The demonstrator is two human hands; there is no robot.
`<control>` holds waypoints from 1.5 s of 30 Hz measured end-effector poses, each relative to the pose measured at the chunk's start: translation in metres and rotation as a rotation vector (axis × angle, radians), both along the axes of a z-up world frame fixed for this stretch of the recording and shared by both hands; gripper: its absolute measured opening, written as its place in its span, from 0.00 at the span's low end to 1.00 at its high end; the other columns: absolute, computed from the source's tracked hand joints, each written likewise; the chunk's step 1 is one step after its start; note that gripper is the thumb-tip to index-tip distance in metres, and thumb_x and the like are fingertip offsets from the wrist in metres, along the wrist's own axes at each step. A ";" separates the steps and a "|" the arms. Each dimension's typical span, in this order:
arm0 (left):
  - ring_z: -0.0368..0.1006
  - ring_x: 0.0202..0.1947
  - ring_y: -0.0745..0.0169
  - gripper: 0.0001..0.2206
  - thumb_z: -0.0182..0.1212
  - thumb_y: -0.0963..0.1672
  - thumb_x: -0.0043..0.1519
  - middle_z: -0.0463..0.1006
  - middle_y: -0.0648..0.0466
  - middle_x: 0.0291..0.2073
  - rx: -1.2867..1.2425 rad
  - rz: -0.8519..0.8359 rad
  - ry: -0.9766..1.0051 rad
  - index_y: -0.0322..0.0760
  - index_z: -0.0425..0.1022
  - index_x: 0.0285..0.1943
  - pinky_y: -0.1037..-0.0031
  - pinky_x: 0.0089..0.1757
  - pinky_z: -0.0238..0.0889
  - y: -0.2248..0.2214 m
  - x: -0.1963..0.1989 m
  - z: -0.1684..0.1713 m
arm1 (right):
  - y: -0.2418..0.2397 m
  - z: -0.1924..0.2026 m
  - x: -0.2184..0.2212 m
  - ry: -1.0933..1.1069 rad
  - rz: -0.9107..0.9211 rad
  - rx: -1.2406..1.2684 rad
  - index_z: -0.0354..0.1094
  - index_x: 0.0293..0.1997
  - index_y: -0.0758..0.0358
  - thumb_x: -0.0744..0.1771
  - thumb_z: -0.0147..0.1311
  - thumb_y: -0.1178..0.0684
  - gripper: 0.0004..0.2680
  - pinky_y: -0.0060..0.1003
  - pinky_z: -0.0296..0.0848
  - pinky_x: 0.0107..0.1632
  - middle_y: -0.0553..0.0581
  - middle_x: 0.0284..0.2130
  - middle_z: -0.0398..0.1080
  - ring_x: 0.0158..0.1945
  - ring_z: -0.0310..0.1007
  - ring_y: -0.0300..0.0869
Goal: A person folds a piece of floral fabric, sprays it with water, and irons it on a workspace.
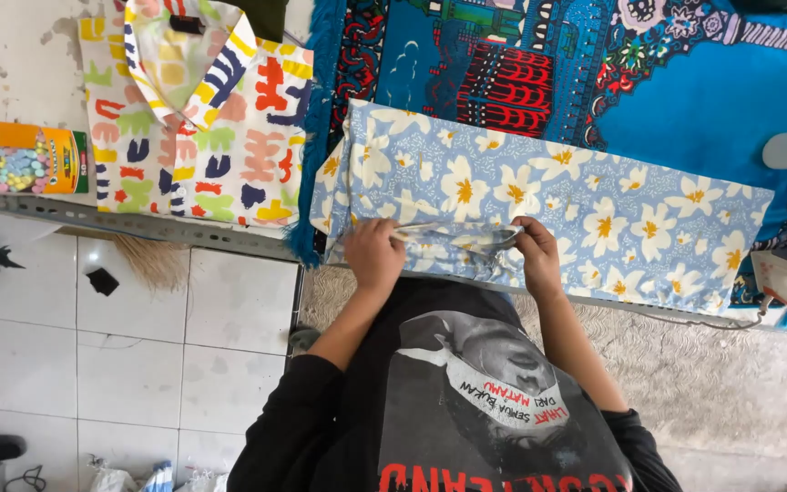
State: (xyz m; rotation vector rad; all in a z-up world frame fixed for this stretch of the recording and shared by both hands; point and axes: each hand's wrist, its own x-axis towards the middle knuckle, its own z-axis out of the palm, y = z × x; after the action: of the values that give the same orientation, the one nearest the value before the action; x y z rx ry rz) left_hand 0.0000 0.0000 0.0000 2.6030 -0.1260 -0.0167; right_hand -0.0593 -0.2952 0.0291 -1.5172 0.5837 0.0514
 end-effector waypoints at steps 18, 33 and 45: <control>0.80 0.41 0.43 0.13 0.61 0.51 0.63 0.80 0.47 0.34 0.153 -0.260 0.275 0.40 0.78 0.45 0.52 0.44 0.67 -0.006 0.073 0.018 | 0.021 -0.008 0.021 0.117 -0.077 -0.214 0.75 0.47 0.61 0.71 0.55 0.55 0.05 0.35 0.70 0.46 0.54 0.32 0.74 0.39 0.72 0.39; 0.79 0.45 0.62 0.01 0.68 0.44 0.54 0.85 0.63 0.39 -0.384 -0.373 -0.083 0.48 0.82 0.29 0.68 0.49 0.62 0.055 0.021 0.029 | 0.000 -0.005 -0.044 0.041 0.401 0.250 0.75 0.34 0.69 0.64 0.61 0.66 0.01 0.54 0.68 0.58 0.68 0.46 0.77 0.54 0.74 0.52; 0.61 0.11 0.62 0.13 0.42 0.48 0.76 0.65 0.54 0.12 -0.756 -0.222 0.104 0.40 0.70 0.45 0.75 0.21 0.55 0.007 0.085 0.055 | 0.004 -0.009 0.018 -0.154 -0.062 -0.093 0.69 0.43 0.62 0.71 0.57 0.57 0.02 0.31 0.66 0.45 0.49 0.30 0.69 0.38 0.67 0.33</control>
State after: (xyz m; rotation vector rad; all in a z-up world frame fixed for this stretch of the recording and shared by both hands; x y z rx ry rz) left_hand 0.0847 0.0068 0.0545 1.8212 -0.3148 -0.1526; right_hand -0.0410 -0.2911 0.0201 -1.5762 0.5151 -0.1412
